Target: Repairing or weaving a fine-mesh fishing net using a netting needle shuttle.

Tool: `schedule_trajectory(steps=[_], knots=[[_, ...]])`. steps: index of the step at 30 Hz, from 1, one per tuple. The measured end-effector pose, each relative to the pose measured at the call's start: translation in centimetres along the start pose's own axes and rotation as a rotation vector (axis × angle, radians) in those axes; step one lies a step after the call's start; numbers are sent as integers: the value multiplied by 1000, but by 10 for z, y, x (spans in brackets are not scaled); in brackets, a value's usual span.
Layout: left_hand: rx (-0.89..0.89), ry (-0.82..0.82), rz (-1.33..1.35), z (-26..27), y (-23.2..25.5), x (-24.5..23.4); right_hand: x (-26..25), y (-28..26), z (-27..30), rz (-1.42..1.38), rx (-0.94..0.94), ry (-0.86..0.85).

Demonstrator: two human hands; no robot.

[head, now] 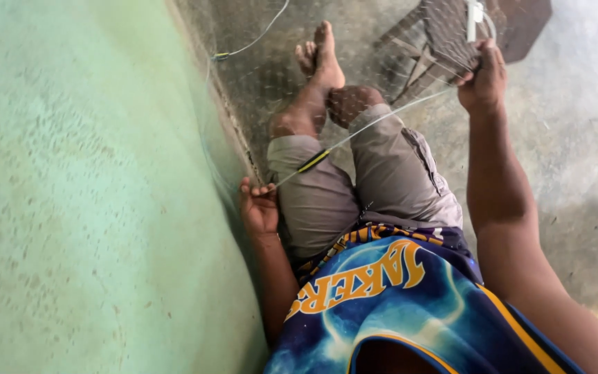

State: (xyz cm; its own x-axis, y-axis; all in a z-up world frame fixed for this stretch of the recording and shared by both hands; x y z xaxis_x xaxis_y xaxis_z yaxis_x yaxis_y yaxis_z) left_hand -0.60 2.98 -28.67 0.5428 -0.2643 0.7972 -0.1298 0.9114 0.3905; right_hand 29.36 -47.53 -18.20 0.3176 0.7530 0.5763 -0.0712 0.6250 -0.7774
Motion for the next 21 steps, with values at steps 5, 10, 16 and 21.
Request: schedule_trajectory(steps=[5,10,16,21], knots=[[-52,-12,64,-15,7,-26,24,-9,29,-90,8,62],[-47,72,24,-10,3,-42,32,-19,43,-161,-44,119],[-45,174,-52,-20,2,-50,45,-38,54,-223,-114,-37],[-42,188,-78,-23,3,-40,42,-49,59,-245,-139,-95]])
Point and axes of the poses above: each hand's wrist, its own z-axis away from the middle knuckle, its own x-axis out of the palm, y = z × x, the point moved 3 cm from there along -z, towards the middle knuckle, and after that the axes turned 8 degrees about -z, right-handed, at the moved point
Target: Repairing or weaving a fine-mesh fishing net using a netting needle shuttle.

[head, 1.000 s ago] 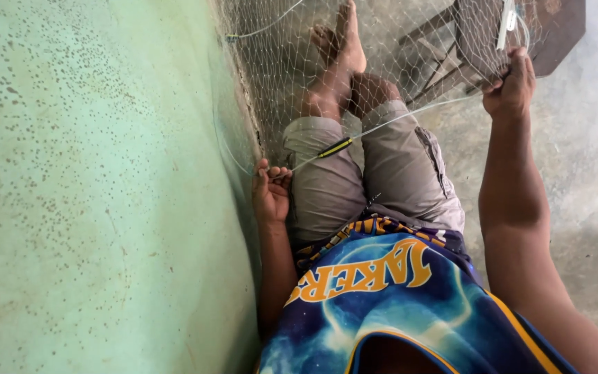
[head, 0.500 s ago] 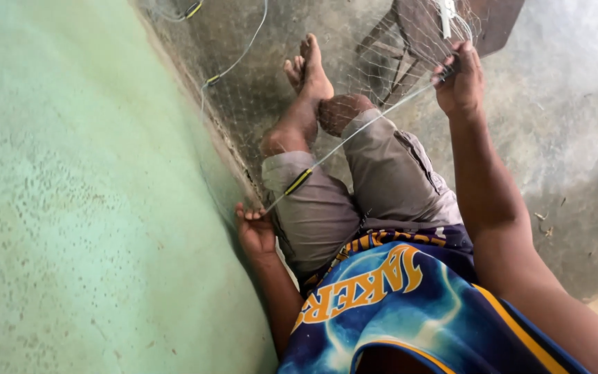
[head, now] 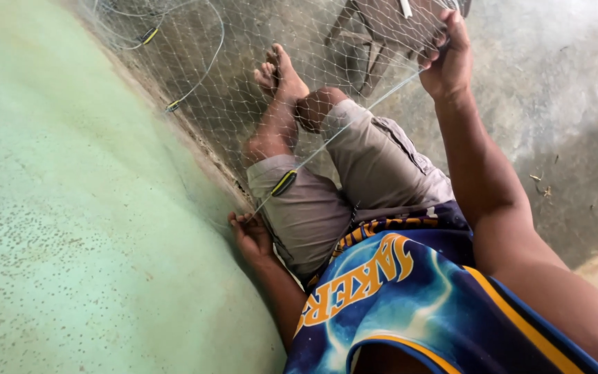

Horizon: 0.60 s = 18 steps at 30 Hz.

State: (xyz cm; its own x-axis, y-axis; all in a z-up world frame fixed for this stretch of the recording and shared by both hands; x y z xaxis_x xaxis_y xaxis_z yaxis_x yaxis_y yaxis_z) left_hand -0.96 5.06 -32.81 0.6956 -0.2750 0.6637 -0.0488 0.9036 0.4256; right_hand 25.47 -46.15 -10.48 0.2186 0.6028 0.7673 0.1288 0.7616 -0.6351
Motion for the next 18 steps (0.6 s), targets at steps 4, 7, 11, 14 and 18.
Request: schedule_trajectory(steps=[4,7,11,14,18], knots=[[18,-39,-19,-2,1,4,9,-10,10,-4,-9,-87],[28,5,-14,-6,1,4,5,-12,15,-53,9,21],[44,68,-78,-13,1,10,8,-11,17,-88,-3,54],[54,61,-106,-19,0,8,8,-10,21,-30,8,131],[67,-31,36,-5,4,18,-10,2,-4,-16,16,173]])
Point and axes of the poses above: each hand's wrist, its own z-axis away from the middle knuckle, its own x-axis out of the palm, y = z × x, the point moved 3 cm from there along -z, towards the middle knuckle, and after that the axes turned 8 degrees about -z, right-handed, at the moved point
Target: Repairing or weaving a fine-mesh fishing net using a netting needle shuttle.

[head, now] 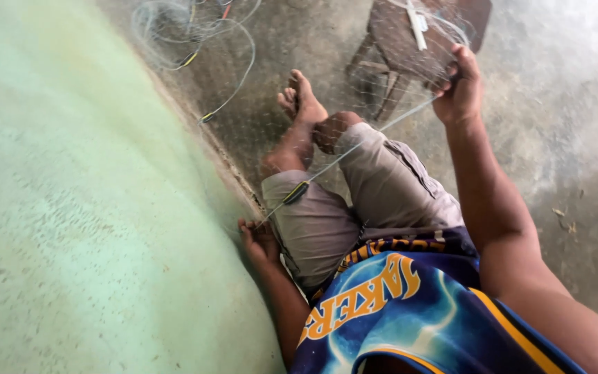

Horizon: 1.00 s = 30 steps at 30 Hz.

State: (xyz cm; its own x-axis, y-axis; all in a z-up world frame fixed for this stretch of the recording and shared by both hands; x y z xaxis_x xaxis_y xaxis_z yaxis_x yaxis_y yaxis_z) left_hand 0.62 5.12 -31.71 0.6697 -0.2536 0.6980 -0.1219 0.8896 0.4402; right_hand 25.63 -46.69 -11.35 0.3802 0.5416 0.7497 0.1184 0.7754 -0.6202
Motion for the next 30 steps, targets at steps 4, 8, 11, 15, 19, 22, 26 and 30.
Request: schedule_trajectory(steps=[4,8,11,15,19,22,26,30], knots=[[-40,0,-16,15,1,5,-12,-6,-35,71,0,-32],[-21,-302,-145,44,1,21,-30,-22,-74,91,-58,60],[-79,-449,-234,73,-12,47,-30,-43,-101,151,-87,112],[-155,-416,-323,93,-38,72,-23,-75,-122,295,-174,254],[-202,-332,-356,100,-53,91,1,-98,-114,402,-169,271],[-212,-220,-363,98,-64,106,5,-108,-117,401,-190,302],[-233,-148,-368,92,-71,118,9,-118,-119,447,-194,327],[-227,-72,-351,86,-76,124,5,-127,-127,452,-196,316]])
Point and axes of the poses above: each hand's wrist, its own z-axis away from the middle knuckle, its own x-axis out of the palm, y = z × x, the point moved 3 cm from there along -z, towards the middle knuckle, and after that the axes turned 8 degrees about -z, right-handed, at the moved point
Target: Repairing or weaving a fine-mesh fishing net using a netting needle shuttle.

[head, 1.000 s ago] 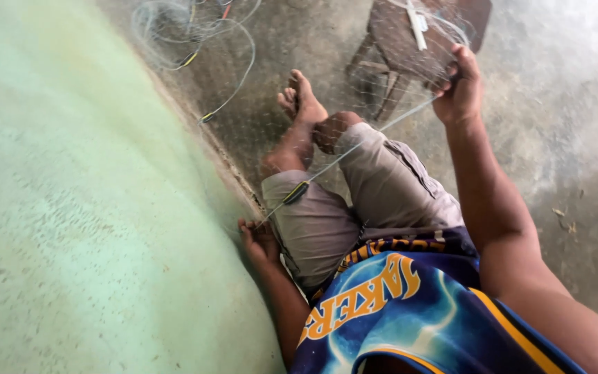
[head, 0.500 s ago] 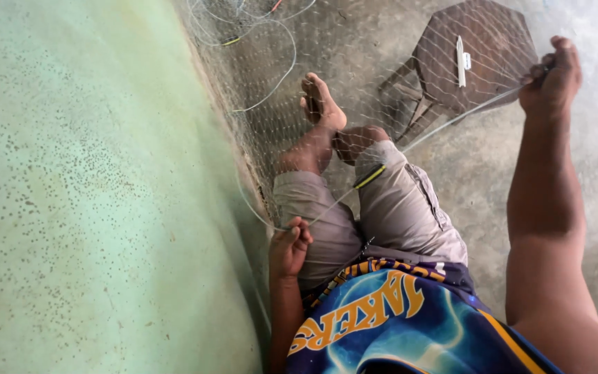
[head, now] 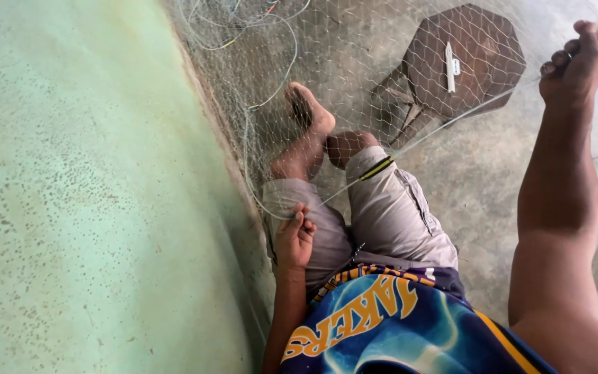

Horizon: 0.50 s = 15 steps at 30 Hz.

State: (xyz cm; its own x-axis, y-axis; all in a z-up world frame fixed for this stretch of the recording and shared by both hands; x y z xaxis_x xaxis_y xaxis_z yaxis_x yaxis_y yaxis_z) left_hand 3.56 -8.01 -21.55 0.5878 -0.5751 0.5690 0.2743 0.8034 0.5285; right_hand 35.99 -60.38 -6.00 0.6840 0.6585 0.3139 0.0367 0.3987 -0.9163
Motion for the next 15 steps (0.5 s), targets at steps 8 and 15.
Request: schedule_trajectory(steps=[8,15], knots=[[63,-63,29,-7,6,-6,-10,11,-9,-48,-21,-70],[209,-76,16,0,39,12,7,90,56,-253,271,-569]])
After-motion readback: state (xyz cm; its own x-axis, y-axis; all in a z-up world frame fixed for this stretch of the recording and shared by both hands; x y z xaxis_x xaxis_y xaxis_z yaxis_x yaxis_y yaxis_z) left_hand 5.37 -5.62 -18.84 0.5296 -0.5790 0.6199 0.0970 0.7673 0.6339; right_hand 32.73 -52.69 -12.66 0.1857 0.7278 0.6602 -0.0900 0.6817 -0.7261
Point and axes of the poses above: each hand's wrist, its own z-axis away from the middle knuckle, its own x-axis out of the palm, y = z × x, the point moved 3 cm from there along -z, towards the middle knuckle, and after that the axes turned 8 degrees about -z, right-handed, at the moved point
